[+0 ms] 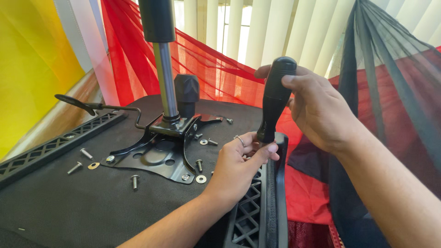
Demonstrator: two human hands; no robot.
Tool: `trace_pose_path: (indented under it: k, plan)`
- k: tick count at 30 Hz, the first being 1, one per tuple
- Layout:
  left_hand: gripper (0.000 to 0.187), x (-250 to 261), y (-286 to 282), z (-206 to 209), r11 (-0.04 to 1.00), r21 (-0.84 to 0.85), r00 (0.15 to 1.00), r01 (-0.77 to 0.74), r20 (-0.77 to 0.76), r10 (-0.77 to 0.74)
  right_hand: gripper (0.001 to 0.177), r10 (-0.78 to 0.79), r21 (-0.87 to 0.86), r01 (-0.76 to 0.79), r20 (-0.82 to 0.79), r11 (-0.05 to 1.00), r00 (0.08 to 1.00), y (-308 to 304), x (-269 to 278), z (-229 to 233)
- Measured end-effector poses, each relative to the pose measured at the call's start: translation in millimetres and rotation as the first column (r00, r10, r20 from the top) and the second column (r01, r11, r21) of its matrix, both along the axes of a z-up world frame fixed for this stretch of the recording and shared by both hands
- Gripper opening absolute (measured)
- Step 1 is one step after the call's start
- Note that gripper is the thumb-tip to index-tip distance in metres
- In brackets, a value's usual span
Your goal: The person uses a screwdriver to tighten screws into a metal bracket attached to a black upholstered furniture base. They then attach a black plastic trim piece to the edge of the base and secure it with additional screws.
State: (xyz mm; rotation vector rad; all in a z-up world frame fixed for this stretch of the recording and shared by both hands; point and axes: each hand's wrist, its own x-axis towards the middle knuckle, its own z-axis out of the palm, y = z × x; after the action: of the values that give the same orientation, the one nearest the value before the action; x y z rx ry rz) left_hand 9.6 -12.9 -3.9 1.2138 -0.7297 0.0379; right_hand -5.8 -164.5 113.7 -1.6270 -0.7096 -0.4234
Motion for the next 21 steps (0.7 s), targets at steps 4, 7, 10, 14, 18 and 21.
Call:
trace_pose_path:
  k: [4,7,10,14,18,21]
  plan:
    - [0.024,-1,0,-2,0.999,-0.014,0.999,-0.043,-0.01,0.042,0.032,-0.228,-0.085,0.243,0.159,0.966,0.961,8,4,-5]
    - [0.023,-1,0,-1,0.995,0.014,0.995,-0.1,-0.028,0.1,0.03,-0.279,-0.119,0.302,0.178,0.946,0.943,8,5,-3]
    - [0.022,-3,1,0,0.989,0.073,0.987,-0.129,-0.082,0.135,0.029,-0.088,-0.09,0.098,0.112,0.991,0.99,2,5,-1]
    - [0.022,-3,1,2,0.999,0.0,0.998,-0.053,-0.022,0.053,0.033,-0.116,-0.063,0.12,0.068,0.991,0.991,1,-1,0]
    - [0.021,-2,3,0,0.992,0.044,0.993,-0.122,0.014,0.121,0.029,-0.281,-0.061,0.295,0.175,0.953,0.944,10,4,2]
    - [0.022,0,0,0,0.991,-0.015,0.991,-0.133,-0.017,0.133,0.029,-0.351,-0.118,0.375,0.183,0.92,0.918,7,6,6]
